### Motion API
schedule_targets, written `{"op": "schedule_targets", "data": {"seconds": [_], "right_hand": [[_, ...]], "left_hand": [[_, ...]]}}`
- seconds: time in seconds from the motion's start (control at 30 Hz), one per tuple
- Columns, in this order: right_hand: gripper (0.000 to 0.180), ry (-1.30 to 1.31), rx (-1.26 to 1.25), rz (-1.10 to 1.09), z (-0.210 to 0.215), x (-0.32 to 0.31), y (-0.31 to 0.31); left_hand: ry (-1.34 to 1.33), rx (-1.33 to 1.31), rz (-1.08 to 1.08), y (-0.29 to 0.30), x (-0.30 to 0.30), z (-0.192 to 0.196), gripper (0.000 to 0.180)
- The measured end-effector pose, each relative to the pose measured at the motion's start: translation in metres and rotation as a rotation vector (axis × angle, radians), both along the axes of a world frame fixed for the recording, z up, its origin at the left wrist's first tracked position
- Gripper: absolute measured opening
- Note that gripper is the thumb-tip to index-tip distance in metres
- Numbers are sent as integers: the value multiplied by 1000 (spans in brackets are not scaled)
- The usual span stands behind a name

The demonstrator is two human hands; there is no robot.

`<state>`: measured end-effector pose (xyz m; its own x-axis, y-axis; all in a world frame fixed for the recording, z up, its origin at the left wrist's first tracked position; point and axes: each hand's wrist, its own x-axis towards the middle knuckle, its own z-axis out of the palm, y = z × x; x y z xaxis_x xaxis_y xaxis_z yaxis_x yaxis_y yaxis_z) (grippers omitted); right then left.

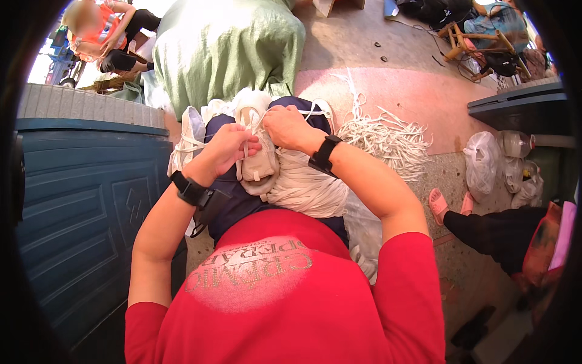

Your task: Tie laces on manufactured white shoes.

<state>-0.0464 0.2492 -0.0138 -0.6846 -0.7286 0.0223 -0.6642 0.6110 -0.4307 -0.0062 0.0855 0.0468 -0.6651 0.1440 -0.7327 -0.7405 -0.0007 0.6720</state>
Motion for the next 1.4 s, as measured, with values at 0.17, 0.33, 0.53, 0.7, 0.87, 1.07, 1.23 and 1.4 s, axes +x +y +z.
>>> {"op": "schedule_targets", "data": {"seconds": [0.17,0.33,0.53,0.7,0.87,1.07,1.23,1.4], "right_hand": [[18,-17,44,9,0,-6,-2],[20,-64,148,5,4,-11,-7],[18,35,226,87,14,-6,-13],[10,-364,-47,-202,1,-16,-6],[22,73,94,-49,-2,6,-5],[25,-43,187,154,1,-1,-3],[17,-77,-10,146,-10,-6,3],[16,-53,-142,144,-14,-6,8]], "left_hand": [[16,30,104,15,-6,-11,10],[29,15,219,21,1,-1,11],[45,103,246,16,4,-8,11],[55,-48,175,10,1,-4,14],[256,-417,54,-8,2,-13,25],[583,-919,-463,5,6,-22,20],[542,-1083,-587,15,2,-24,26],[619,-1123,-653,23,5,-30,23]]}}
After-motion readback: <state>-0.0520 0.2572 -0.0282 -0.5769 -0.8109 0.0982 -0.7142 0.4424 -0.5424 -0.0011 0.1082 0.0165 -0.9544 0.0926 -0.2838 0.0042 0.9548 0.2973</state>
